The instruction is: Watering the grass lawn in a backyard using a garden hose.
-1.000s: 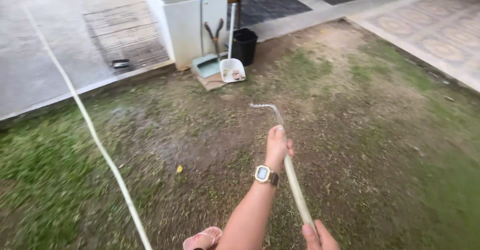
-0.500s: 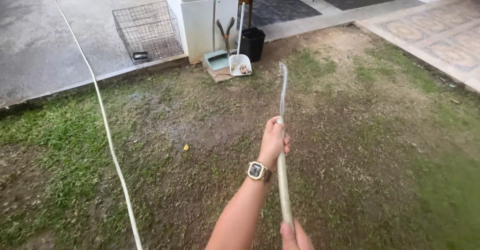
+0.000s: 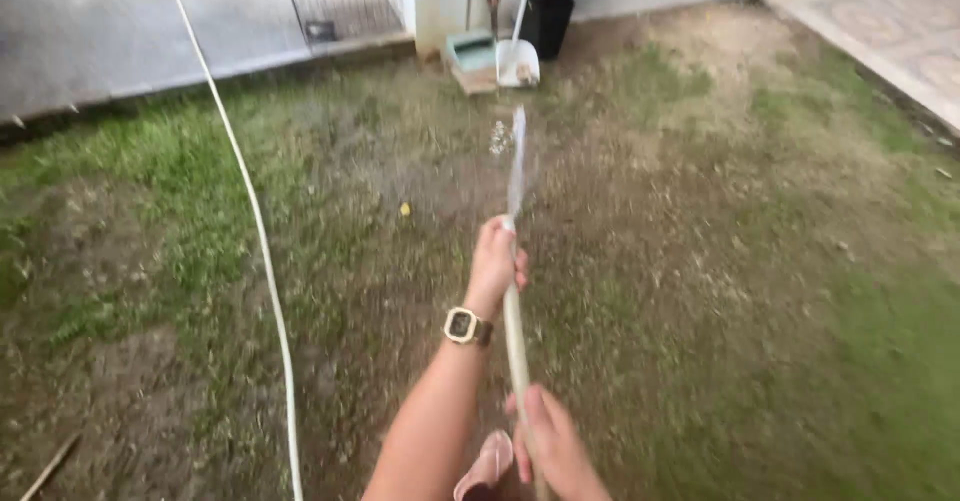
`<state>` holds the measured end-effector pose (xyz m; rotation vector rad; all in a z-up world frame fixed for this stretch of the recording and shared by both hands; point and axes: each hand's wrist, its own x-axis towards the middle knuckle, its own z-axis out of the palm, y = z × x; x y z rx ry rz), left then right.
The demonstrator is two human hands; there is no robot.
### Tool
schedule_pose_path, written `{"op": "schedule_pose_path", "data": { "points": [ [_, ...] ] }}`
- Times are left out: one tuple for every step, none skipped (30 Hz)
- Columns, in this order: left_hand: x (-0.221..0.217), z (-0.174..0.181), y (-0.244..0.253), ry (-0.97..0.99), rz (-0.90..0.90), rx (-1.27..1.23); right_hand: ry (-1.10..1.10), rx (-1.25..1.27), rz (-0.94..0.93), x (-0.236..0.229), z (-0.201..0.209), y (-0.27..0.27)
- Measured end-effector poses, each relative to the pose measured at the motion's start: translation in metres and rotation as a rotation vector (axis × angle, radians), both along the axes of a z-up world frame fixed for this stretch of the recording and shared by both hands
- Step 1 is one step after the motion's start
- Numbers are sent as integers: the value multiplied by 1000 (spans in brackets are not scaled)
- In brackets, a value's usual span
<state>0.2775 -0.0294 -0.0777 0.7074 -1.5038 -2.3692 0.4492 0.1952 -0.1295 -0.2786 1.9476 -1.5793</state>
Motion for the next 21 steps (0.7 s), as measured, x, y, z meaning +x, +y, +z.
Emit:
{"op": "schedule_pose_path", "data": {
  "points": [
    [29,-9,17,-17,-6,19,-17,19,-6,26,32,9],
    [31,-3,13,-6,-19,-3,-269,-38,-156,27,60,-4],
    [34,3,11,4,-31,-26,-525,-105,-295,30,88,-14],
    [36,12,19,17,-46,-35,-514,-120,-306,18,83,-12],
    [37,19,26,23,-50,-37,-335,-104,-155,4,77,-9],
    [45,21,40,15,-45,-18,-170,-64,2,-5,71,1],
    [50,27,57,12,-51,-9,-174,-55,-5,-13,80,7],
    [53,33,70,9,-61,-26,-90,22,-21,-24,88,11],
    [55,40,84,6,-71,-43,-7,100,-37,-37,97,15],
    [55,37,102,13,-61,-44,0,99,-27,-50,93,27],
    [54,34,121,-11,-76,-85,-1,51,-87,-65,90,41],
    [53,30,143,-40,-93,-122,-8,7,-148,-79,86,56],
    [43,18,159,-40,-85,-120,-7,10,-139,-93,81,69],
    [39,2,184,-8,-72,-207,-49,2,-182,-101,73,89],
    [34,-14,209,23,-58,-295,-91,-6,-226,-112,66,110],
    [22,-28,226,28,-66,-290,-87,-3,-235,-123,58,117],
    [8,-41,245,27,-36,-353,-205,-100,-287,-136,50,127],
    [6,-59,278,23,-35,-417,-329,-205,-367,-135,37,150],
    [-1,-62,294,25,-73,-415,-331,-209,-404,-137,30,165],
    [-11,-63,307,29,-32,-444,-386,-271,-391,-143,25,177],
    [-22,-63,319,34,8,-473,-438,-335,-377,-149,21,187]
  ]
}}
